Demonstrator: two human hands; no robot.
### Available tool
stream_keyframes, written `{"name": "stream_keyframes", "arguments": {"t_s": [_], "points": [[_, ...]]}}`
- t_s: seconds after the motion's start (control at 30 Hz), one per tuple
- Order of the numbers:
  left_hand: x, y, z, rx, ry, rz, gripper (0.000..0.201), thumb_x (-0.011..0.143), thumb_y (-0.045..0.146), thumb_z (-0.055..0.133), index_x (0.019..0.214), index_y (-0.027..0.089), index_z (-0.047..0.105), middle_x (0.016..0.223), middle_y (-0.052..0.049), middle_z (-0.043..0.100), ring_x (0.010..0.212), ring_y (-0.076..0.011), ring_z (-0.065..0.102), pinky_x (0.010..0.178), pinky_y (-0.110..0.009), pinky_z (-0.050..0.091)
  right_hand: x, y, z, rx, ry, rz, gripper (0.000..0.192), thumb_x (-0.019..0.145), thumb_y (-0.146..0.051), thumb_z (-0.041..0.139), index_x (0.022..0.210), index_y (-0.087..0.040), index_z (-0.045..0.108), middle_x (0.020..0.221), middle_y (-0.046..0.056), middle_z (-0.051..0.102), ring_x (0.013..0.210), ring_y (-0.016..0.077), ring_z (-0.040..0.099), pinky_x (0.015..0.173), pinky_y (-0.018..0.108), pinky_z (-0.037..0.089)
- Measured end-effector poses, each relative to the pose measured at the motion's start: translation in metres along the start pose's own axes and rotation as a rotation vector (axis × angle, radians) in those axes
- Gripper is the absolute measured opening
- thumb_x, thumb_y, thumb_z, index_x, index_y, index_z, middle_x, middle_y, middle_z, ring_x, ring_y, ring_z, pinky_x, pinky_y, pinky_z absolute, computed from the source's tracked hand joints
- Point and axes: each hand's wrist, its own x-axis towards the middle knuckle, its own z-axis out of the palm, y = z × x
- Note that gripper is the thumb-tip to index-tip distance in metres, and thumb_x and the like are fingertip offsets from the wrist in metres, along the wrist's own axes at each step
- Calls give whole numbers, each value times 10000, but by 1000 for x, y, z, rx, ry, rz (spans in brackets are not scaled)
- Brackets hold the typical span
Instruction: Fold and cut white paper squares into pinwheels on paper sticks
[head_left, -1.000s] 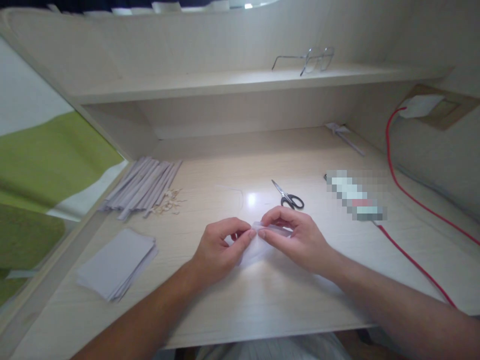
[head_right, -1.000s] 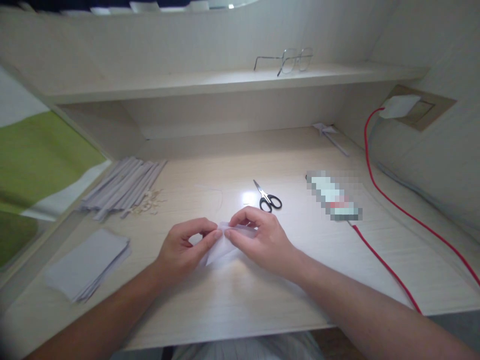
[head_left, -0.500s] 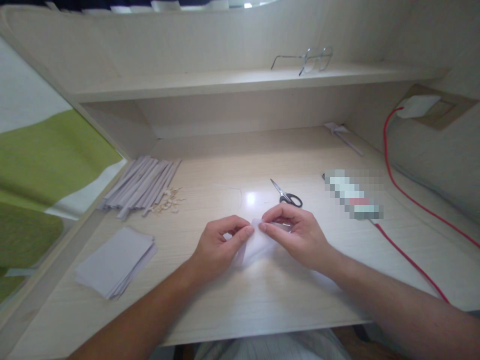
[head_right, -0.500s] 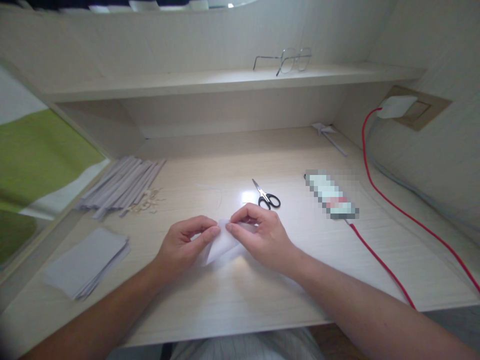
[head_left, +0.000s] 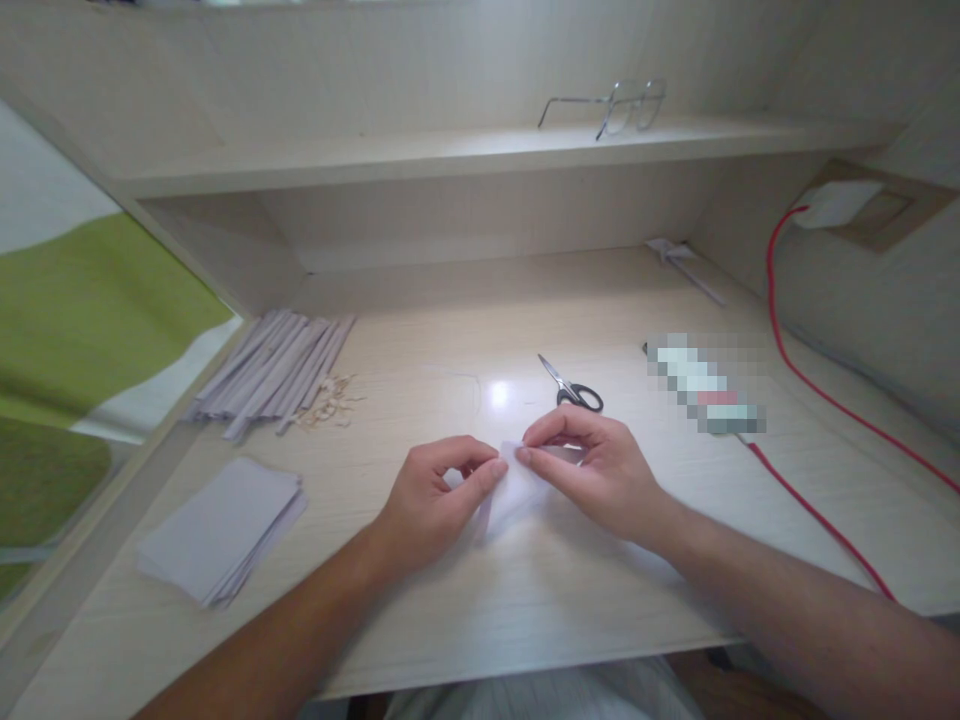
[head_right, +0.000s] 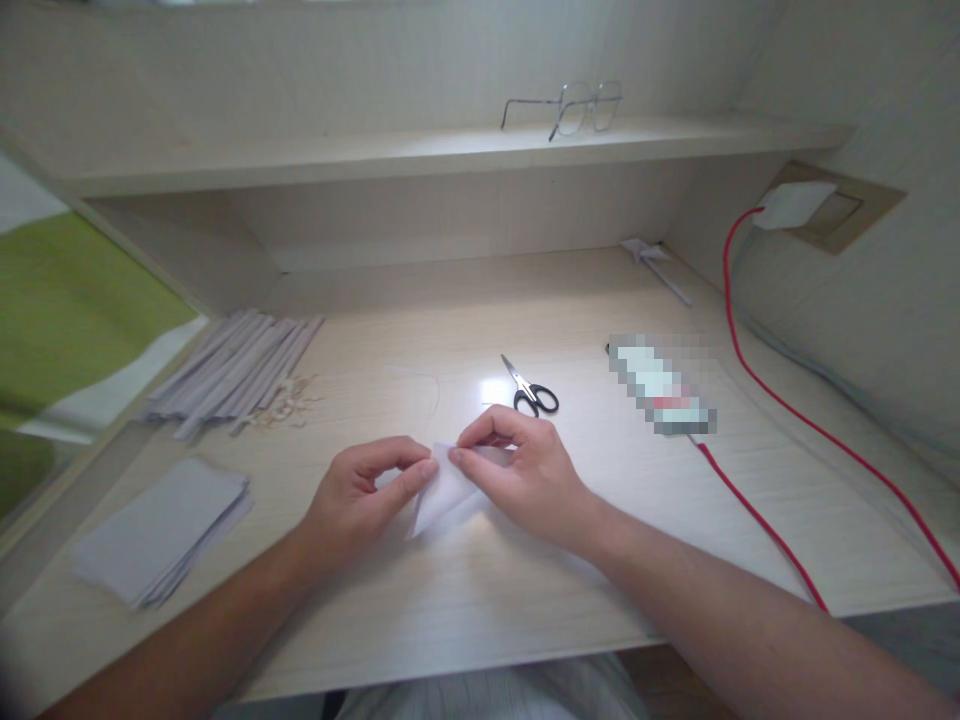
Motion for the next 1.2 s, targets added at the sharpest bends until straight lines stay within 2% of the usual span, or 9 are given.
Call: {"name": "stream_keyframes", "arguments": {"t_s": [0.57,1.07,1.2], "points": [[-2,-1,-1,68,14,44,166,913,250,657,801,163,745,734,-20,726,686,-134,643,648,-233,493,-1,-2,0,-50,-50,-43,26,856,-170,748,847,-190,734,800,11,742,742,167,688,668,285,520],[-2,-2,1,25,16,67,161,922,269,681,810,174,749,736,-18,725,686,-133,643,643,-234,498,-2,-5,0,-44,-62,-75,34,849,-149,733,857,-181,723,795,14,733,732,163,681,666,283,521],[-2,-3,0,27,72,105,144,920,249,687,812,177,747,738,-10,724,686,-125,639,660,-231,500,0,-7,-2,-42,-51,-61,34,860,-190,749,883,-191,724,821,11,739,757,162,681,689,275,524]]}}
